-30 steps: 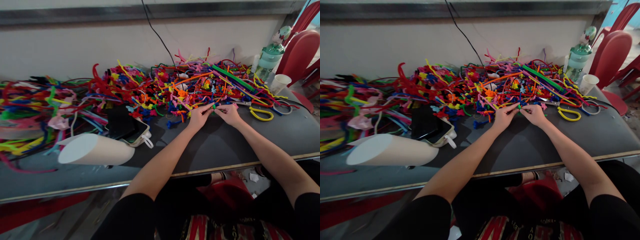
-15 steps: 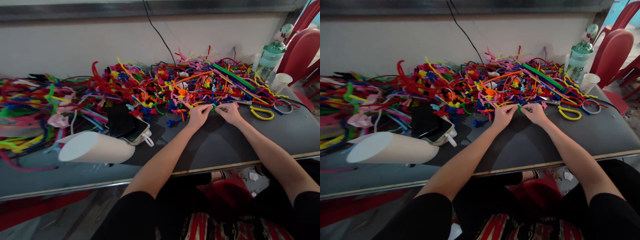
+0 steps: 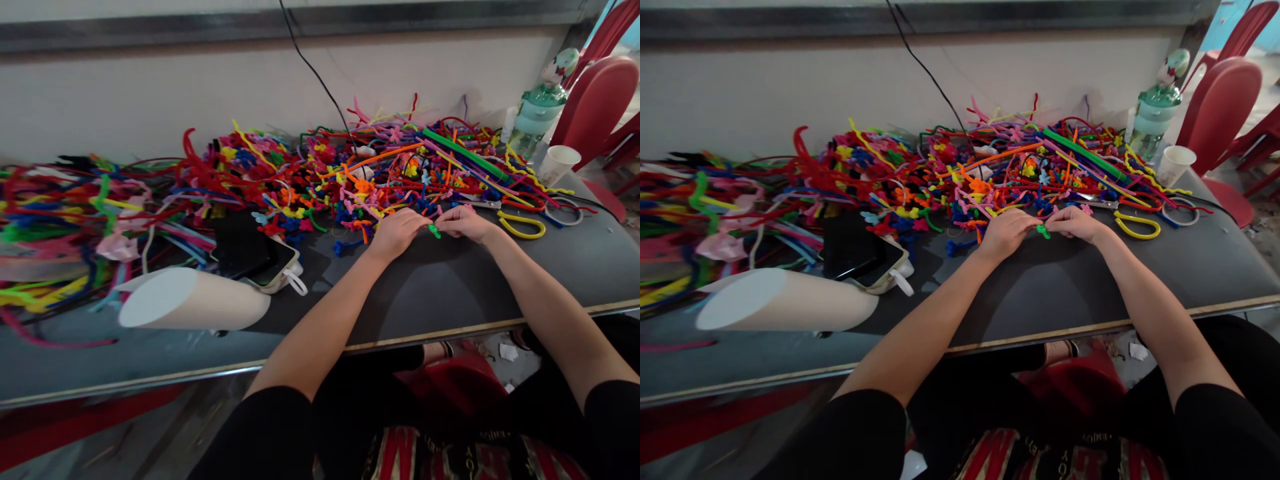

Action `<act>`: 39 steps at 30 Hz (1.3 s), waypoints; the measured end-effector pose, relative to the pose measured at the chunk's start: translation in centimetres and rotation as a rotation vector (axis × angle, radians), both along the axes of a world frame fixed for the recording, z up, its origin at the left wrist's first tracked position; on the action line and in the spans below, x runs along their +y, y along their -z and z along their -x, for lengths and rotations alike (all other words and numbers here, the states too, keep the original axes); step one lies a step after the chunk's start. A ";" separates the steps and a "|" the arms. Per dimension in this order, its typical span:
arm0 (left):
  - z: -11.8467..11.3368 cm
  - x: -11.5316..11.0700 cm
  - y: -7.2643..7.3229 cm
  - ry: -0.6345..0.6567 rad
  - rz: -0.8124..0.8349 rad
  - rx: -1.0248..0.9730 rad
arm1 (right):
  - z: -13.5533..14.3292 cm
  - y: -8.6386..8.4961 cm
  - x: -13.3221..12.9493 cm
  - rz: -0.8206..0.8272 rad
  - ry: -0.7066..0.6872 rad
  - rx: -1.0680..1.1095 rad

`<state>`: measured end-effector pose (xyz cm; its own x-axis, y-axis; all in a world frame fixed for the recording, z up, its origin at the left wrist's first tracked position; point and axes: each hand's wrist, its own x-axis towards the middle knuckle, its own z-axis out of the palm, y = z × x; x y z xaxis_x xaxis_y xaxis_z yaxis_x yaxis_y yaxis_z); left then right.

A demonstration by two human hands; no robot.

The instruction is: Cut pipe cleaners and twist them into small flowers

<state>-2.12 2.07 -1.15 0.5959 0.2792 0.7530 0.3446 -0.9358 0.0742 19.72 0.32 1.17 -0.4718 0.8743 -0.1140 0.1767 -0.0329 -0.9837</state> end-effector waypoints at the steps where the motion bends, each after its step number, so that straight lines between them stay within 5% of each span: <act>1: 0.0 0.0 0.0 -0.018 -0.005 0.026 | 0.1 0.0 0.0 -0.042 0.022 -0.049; 6: -0.3 -0.1 -0.2 -0.149 -0.001 0.316 | 1.0 0.1 -0.6 -0.443 0.138 -0.534; 10: -0.8 -0.6 -0.6 -0.254 0.144 0.322 | 2.8 0.1 -1.6 -0.699 0.294 -0.912; 16: -1.4 -0.3 -0.4 -0.369 0.783 -0.068 | 4.5 0.6 -2.3 -0.911 0.296 -1.046; 19: -1.5 0.7 0.2 -0.263 1.154 -0.272 | 4.4 0.9 -2.1 -0.959 0.323 -0.991; 21: -1.4 1.1 0.6 -0.199 1.239 -0.312 | 4.2 1.2 -1.8 -0.940 0.375 -0.941; 23: -1.0 1.2 0.8 -0.215 1.099 -0.288 | 3.6 1.5 -1.4 -0.892 0.456 -0.868; 29: -0.1 0.6 0.4 -0.189 0.295 0.004 | 1.6 2.3 0.0 -0.752 0.556 -0.573; 34: -0.3 0.8 0.7 -0.206 0.069 0.093 | 1.6 2.2 0.0 -0.757 0.357 -0.639; 39: -0.5 1.2 1.1 -0.237 0.049 0.112 | 1.9 2.0 -0.2 -0.780 0.331 -0.793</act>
<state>-1.58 3.27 -2.21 0.5882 0.4553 0.6684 0.5624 -0.8242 0.0665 17.81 0.12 -0.85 -0.2442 0.9045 0.3495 0.8486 0.3738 -0.3744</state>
